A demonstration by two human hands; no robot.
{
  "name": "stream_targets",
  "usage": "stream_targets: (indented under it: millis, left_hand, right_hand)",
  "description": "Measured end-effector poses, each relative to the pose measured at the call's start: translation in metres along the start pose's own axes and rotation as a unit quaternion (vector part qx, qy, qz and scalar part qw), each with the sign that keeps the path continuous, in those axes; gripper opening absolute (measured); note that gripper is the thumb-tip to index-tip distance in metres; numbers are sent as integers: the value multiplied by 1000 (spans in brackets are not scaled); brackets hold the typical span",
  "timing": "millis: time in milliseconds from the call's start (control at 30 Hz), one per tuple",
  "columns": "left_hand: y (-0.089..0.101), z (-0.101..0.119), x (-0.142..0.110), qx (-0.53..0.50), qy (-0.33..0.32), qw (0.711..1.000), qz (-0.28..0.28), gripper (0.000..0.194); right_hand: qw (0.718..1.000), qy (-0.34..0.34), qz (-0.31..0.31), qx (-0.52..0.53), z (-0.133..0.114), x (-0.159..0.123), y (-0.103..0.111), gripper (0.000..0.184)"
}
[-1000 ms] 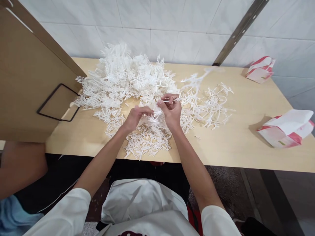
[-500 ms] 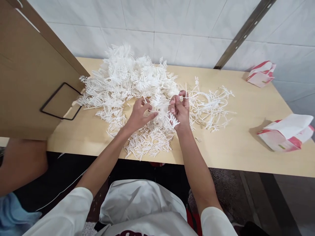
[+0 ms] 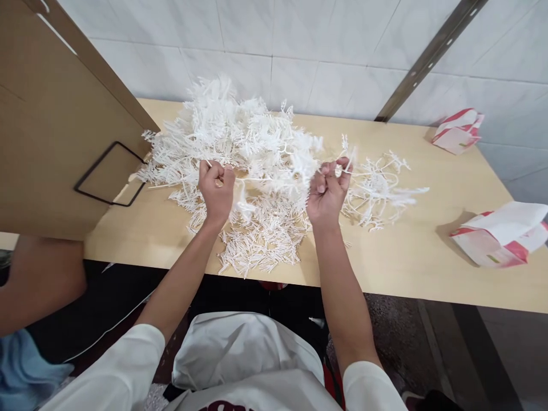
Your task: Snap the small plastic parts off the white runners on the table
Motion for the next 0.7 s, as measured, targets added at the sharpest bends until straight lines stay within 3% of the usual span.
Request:
stream_targets:
  millis: [133, 200, 300, 400, 467, 533, 600, 700]
  left_hand:
    - [16, -20, 14, 23, 47, 990, 131, 46]
    - [22, -26, 18, 31, 72, 983, 165, 39]
    - [24, -20, 16, 55, 71, 983, 158, 24]
    - [19, -2, 8, 108, 6, 986, 126, 40]
    - [11, 5, 3, 101, -28, 993, 50, 32]
    - [-2, 6, -3, 28, -39, 994, -95, 33]
    - [-15, 5, -9, -84, -13, 965, -248, 45]
    - [-24, 5, -17, -198, 30, 919, -341, 70]
  right_hand:
    - [995, 35, 94, 3, -7, 15, 25, 17]
    - [993, 52, 110, 1, -10, 22, 36, 17]
    - [996, 42, 81, 1, -6, 23, 37, 16]
    - [1000, 4, -1, 0, 6, 13, 20, 15]
    - [999, -28, -42, -19, 14, 2, 4, 16]
    - [993, -66, -82, -46, 20, -12, -12, 19]
    - [986, -101, -118, -58, 24, -25, -26, 22]
    - [978, -122, -152, -68, 27, -40, -39, 27]
Point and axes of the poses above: each hand's wrist, its own x-axis towards the middle knuckle, its own y-axis out of the back of the hand, z = x × y, the point moved 3 cm from there along x, towards the middle knuckle, and after that the axes turned 4 degrees about -x, right-handed, at the moved point
